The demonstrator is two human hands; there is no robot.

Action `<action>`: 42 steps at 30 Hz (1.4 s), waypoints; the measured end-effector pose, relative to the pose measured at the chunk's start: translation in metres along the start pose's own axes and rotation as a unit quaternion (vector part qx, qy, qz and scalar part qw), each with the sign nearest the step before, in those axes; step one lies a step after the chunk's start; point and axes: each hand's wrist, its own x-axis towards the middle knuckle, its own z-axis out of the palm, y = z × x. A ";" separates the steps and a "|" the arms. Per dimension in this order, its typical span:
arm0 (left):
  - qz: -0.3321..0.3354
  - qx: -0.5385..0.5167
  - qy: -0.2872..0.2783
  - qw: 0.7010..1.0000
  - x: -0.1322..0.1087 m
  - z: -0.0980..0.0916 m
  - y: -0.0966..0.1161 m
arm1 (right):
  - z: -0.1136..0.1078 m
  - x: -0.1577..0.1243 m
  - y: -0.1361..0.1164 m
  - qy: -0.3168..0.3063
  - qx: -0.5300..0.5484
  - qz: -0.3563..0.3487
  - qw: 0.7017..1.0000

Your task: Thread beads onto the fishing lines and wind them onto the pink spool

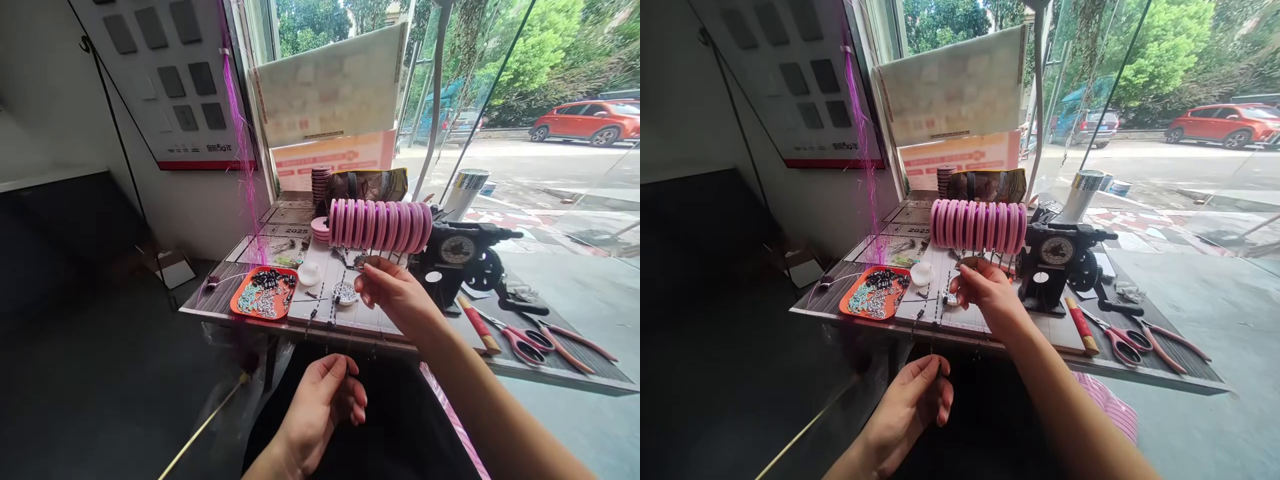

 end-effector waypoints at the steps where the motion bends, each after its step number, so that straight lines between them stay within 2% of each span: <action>1: 0.001 -0.001 -0.001 1.000 0.000 0.000 0.000 | 0.000 0.000 0.000 0.002 -0.001 0.000 1.000; 14: 0.004 -0.052 -0.020 0.998 -0.004 -0.001 0.000 | 0.000 0.001 -0.001 0.005 0.000 -0.004 1.000; 22: 0.008 -0.065 -0.087 0.994 -0.008 -0.013 -0.002 | -0.001 0.002 -0.001 0.012 -0.004 -0.005 1.000; 34: 0.014 -0.023 -0.084 0.996 -0.011 -0.018 -0.005 | -0.001 0.005 0.000 0.007 -0.009 -0.012 1.000; 36: 0.026 0.016 -0.091 0.995 -0.011 -0.019 -0.002 | 0.000 0.007 -0.002 0.012 -0.029 -0.028 0.999; 39: 0.074 0.135 -0.128 0.980 -0.001 -0.016 0.013 | 0.000 0.012 -0.009 0.029 -0.077 -0.051 0.995; 42: 0.126 0.151 -0.155 0.968 0.022 0.001 0.038 | 0.000 0.017 -0.016 0.044 -0.124 -0.063 0.989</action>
